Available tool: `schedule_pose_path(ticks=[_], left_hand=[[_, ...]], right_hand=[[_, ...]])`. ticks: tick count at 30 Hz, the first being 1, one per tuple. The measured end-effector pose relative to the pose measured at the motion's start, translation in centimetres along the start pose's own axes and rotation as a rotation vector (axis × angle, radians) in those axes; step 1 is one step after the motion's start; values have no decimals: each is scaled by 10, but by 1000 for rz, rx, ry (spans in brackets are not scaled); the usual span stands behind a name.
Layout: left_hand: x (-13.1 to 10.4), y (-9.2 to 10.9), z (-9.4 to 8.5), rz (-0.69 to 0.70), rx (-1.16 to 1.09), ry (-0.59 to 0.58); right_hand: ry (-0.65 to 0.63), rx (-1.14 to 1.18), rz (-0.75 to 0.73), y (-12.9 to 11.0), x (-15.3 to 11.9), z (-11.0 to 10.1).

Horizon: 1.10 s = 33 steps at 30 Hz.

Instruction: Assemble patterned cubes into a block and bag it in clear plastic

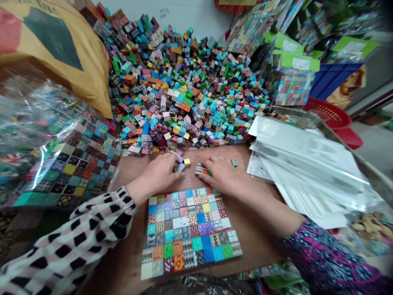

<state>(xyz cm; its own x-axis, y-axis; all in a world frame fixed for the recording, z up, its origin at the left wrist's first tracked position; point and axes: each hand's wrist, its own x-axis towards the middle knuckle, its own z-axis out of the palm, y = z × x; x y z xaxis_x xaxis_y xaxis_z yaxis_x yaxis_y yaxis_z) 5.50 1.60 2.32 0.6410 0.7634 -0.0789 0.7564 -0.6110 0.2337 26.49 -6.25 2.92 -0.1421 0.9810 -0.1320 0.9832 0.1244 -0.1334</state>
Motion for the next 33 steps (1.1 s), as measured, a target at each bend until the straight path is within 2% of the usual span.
schedule_pose_path(ticks=[11, 17, 23, 33], left_hand=[[-1, -7, 11, 83, -76, -17], [3, -3, 14, 61, -61, 19], [7, -1, 16, 53, -59, 29], [2, -12, 11, 179, -171, -15]], right_hand=[[57, 8, -43, 5, 5, 11], [97, 1, -24, 0, 4, 10], [141, -57, -244, -8, 7, 5], [142, -39, -266, -15, 26, 11]])
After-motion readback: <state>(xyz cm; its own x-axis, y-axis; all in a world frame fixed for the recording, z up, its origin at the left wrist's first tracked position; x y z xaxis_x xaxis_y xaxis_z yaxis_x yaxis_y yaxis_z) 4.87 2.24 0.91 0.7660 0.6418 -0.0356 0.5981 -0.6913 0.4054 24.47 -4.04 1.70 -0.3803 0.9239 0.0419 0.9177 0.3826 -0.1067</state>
